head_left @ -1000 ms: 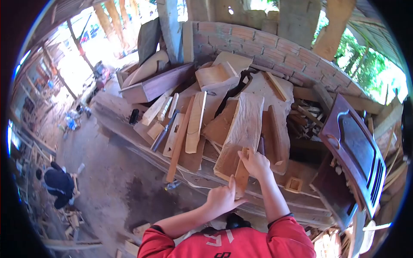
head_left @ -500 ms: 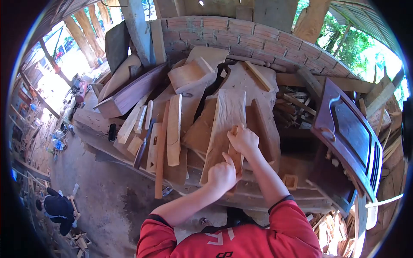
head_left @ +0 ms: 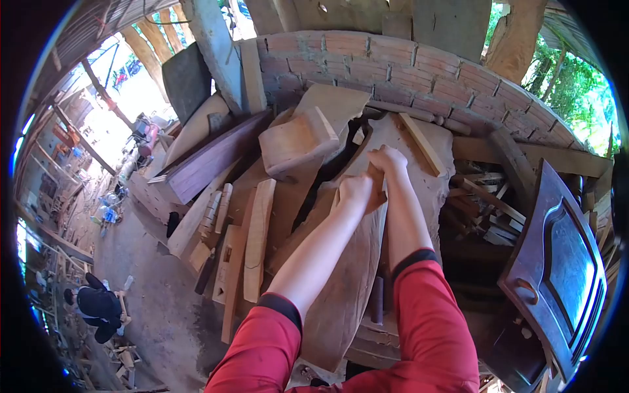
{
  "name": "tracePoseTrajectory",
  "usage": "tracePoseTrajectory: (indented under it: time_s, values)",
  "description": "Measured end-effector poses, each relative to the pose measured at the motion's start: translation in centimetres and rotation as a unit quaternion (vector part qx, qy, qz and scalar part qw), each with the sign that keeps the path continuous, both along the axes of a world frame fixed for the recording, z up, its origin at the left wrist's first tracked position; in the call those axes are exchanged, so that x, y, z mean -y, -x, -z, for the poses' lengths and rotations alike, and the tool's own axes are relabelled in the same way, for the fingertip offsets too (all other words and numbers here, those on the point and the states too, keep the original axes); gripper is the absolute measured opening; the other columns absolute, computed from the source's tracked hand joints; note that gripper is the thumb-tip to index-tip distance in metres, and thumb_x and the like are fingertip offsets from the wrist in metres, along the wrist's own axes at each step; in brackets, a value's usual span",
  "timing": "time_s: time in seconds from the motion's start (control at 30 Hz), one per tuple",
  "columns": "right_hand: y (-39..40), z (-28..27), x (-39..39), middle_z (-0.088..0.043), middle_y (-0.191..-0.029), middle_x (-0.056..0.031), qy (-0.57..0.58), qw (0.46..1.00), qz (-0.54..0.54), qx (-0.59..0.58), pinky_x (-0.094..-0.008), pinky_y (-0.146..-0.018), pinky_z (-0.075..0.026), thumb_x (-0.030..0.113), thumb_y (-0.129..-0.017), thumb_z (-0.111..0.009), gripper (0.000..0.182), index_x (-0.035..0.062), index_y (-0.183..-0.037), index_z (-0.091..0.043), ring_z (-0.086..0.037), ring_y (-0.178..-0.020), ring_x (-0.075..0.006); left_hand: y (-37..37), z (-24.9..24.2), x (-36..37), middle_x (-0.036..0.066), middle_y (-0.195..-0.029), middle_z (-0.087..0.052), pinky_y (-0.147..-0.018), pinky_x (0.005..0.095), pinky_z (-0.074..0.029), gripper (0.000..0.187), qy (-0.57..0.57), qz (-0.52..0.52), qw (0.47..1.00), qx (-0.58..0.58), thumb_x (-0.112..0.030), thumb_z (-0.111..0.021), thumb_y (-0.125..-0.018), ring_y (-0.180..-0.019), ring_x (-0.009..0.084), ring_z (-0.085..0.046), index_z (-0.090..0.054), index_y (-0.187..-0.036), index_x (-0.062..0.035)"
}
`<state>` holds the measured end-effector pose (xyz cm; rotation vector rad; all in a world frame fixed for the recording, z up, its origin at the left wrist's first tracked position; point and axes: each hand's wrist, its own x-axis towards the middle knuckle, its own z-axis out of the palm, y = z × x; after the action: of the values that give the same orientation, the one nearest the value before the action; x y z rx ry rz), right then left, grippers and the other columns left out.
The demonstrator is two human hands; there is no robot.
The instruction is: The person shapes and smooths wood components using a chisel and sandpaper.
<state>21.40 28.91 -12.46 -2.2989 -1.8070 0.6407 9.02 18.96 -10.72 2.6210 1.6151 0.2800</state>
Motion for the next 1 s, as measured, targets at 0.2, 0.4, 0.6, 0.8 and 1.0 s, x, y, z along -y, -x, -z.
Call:
tracePoseTrajectory:
  time_s: [0.2, 0.4, 0.6, 0.8, 1.0]
  values:
    - [5.4, -1.2, 12.6, -0.059, -0.109, -0.0203, -0.057, 0.998, 0.027, 0.013, -0.0396, -0.087, -0.045, 0.054, -0.078, -0.043, 0.065, 0.0072, -0.122, -0.047, -0.058, -0.102, -0.0319, 5.6, -0.2, 12.5, 0.014, -0.059, -0.061, -0.046, 0.0362, -0.050, 0.079, 0.021, -0.019, 1.000, 0.005, -0.050, -0.061, -0.071, -0.053, 0.0260, -0.063, -0.044, -0.116, 0.0127]
    - [14.0, -4.8, 33.5, -0.063, -0.096, -0.0194, -0.039, 0.999, 0.026, 0.022, -0.0425, -0.078, -0.048, 0.054, -0.079, -0.049, 0.062, 0.0050, -0.116, -0.049, -0.061, -0.091, -0.0337, 14.3, -2.5, 32.6, 0.011, -0.048, -0.056, -0.036, 0.0352, -0.045, 0.084, 0.043, 0.027, 0.997, 0.061, -0.052, -0.060, -0.073, -0.041, 0.0234, -0.057, -0.041, -0.117, 0.0168]
    - [18.4, -4.3, 40.7, -0.063, -0.081, -0.0180, -0.122, 0.990, -0.041, 0.050, -0.0419, -0.062, -0.051, 0.052, -0.080, -0.051, 0.052, 0.0054, -0.103, -0.052, -0.064, -0.073, -0.0321, 19.4, -2.7, 39.6, 0.004, -0.041, -0.048, -0.030, 0.0331, -0.039, 0.091, 0.033, 0.047, 0.997, 0.047, -0.057, -0.058, -0.074, -0.032, 0.0191, -0.050, -0.036, -0.118, 0.0196]
    - [14.7, -4.4, 32.4, -0.063, -0.086, -0.0187, -0.091, 0.996, -0.002, 0.022, -0.0425, -0.067, -0.051, 0.048, -0.079, -0.052, 0.046, 0.0076, -0.101, -0.055, -0.064, -0.078, -0.0323, 15.5, -2.4, 31.3, 0.005, -0.041, -0.049, -0.031, 0.0332, -0.040, 0.092, 0.040, 0.042, 0.998, 0.040, -0.057, -0.059, -0.074, -0.033, 0.0193, -0.051, -0.035, -0.120, 0.0192]
    - [6.0, -2.4, 9.3, -0.060, -0.107, -0.0194, -0.069, 0.997, 0.028, -0.014, -0.0409, -0.087, -0.045, 0.048, -0.078, -0.047, 0.050, 0.0113, -0.110, -0.058, -0.058, -0.099, -0.0349, 6.7, 2.8, 7.0, 0.015, -0.066, -0.062, -0.052, 0.0416, -0.050, 0.062, 0.022, 0.007, 0.998, 0.055, -0.048, -0.062, -0.073, -0.063, 0.0328, -0.064, -0.050, -0.103, 0.0055]
